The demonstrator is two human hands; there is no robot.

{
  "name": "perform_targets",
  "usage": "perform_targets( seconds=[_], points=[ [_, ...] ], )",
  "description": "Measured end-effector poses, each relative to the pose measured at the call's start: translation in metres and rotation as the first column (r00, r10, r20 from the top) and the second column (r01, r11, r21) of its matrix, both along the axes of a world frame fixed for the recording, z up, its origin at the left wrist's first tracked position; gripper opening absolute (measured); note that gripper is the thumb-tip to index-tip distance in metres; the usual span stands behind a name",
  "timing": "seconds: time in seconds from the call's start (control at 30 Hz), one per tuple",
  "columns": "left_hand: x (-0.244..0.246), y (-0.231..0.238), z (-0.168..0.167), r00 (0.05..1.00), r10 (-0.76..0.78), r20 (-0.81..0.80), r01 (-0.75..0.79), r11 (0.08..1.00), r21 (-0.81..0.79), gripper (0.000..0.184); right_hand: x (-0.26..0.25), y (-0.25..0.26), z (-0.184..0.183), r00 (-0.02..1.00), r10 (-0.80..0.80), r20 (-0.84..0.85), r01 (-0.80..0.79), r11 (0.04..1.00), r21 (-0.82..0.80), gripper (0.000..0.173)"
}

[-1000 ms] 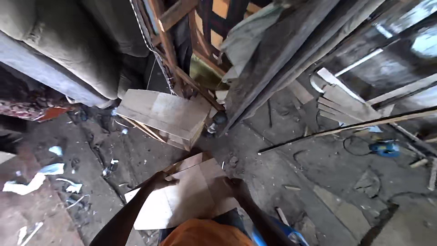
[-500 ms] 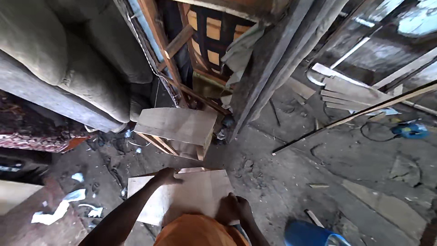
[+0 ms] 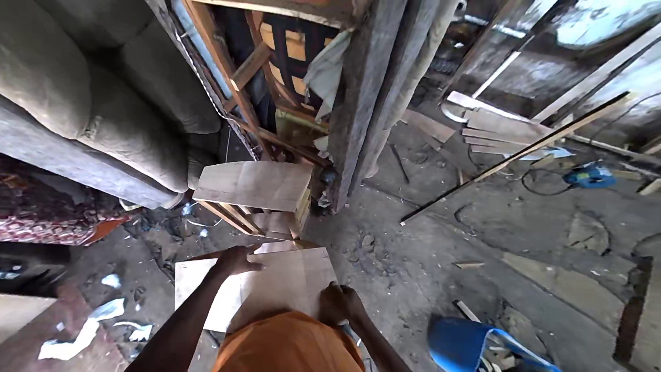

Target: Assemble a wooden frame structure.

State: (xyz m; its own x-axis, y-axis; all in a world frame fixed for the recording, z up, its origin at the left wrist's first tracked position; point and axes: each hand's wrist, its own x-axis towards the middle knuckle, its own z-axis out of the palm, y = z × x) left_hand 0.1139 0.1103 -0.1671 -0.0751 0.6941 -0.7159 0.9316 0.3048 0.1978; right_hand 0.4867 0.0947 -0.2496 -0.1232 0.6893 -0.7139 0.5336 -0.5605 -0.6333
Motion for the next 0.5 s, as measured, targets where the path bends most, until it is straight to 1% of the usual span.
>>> perform_targets(
  seconds=[0.1,0.17,0.23,0.3,0.37,0.43,0.5],
  points=[
    [-0.004,0.016,0.004,0.998,-0.064,-0.023,0.063,0.998,-0.025,0.076,-0.013,-0.011,-0.008,0.991,-0.126,-0.037,0.128,0.990,0.050,0.041],
    [-0.016,0.024,0.003,0.995,-0.099,0.005,0.099,0.994,-0.037,0.075,-0.030,-0.016,-0.011,0.989,-0.147,0.011,0.146,0.988,0.054,0.045],
    [-0.042,0.038,-0.007,0.990,-0.137,0.043,0.139,0.990,-0.035,0.075,-0.057,-0.013,-0.014,0.984,-0.173,0.037,0.171,0.984,0.057,0.048],
    [-0.076,0.048,-0.026,0.984,-0.162,0.073,0.164,0.986,-0.024,0.071,-0.092,-0.017,-0.015,0.974,-0.221,0.039,0.217,0.972,0.087,0.047],
    [-0.113,0.058,-0.044,0.979,-0.182,0.090,0.184,0.983,-0.014,0.068,-0.132,-0.023,-0.017,0.958,-0.268,0.103,0.257,0.960,0.109,0.048],
    [-0.141,0.074,-0.048,0.970,-0.222,0.099,0.223,0.975,-0.001,0.068,-0.165,-0.026,-0.013,0.940,-0.305,0.155,0.291,0.951,0.103,0.048],
    [-0.158,0.089,-0.049,0.959,-0.263,0.107,0.263,0.965,0.014,0.072,-0.188,-0.034,-0.016,0.920,-0.371,0.126,0.357,0.926,0.125,0.046]
  ],
)
